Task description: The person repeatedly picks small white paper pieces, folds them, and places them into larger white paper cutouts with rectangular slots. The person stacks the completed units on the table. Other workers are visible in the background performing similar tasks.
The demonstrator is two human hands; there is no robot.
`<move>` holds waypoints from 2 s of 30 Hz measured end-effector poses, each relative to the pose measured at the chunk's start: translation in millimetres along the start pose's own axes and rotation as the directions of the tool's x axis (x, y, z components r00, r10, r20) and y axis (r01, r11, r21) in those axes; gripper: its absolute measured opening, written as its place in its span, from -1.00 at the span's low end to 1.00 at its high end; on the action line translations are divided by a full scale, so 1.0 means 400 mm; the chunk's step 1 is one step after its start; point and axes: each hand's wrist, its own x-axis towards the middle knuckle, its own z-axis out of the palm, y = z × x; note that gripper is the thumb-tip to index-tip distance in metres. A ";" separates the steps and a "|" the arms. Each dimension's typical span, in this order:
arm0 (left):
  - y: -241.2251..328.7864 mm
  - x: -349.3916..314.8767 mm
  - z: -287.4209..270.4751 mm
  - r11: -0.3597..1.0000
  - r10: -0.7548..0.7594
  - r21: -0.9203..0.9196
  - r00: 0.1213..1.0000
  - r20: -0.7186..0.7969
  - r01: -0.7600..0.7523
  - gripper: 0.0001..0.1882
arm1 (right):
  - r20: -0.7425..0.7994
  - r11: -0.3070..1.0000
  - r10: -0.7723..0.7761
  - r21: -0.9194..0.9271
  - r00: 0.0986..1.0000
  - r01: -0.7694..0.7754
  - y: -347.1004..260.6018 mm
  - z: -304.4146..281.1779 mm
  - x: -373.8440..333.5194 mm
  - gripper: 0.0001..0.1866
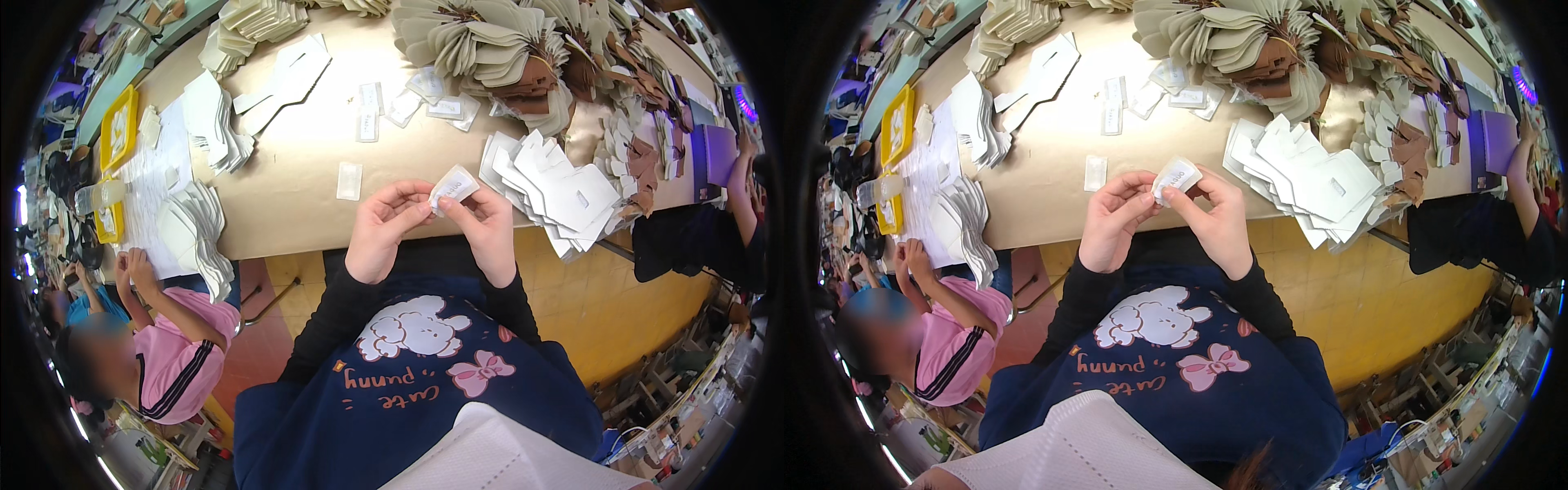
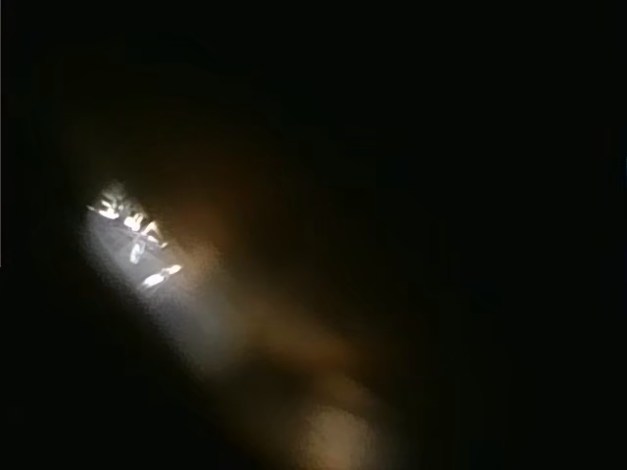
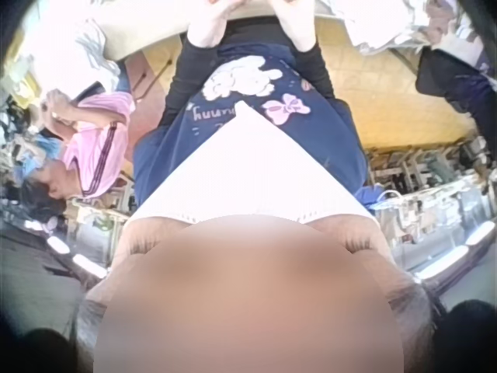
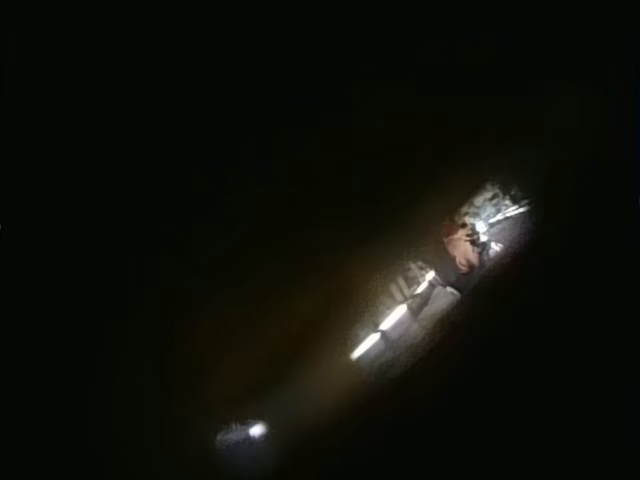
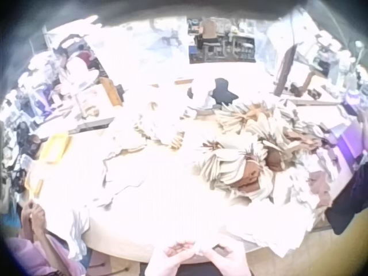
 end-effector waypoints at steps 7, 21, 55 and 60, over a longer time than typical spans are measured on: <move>0.012 0.005 -0.026 0.992 0.041 0.115 0.996 0.078 -0.050 -0.77 | 0.044 0.998 0.026 0.064 0.999 -0.029 -0.003 0.006 0.000 -0.88; 0.025 0.002 -0.027 0.997 -0.018 0.070 0.996 0.089 0.012 -0.88 | 0.158 0.986 0.066 0.139 0.985 -0.088 -0.016 -0.011 0.004 -0.91; 0.020 -0.010 0.004 0.863 0.030 0.495 0.988 0.152 -0.102 -0.96 | 0.068 0.814 -0.361 -0.464 0.930 0.350 -0.025 -0.007 0.015 -0.84; 0.024 -0.005 0.007 0.795 0.072 0.597 0.994 0.086 -0.109 -0.95 | 0.014 0.737 -0.425 -0.575 0.905 0.355 -0.020 0.013 0.008 -0.87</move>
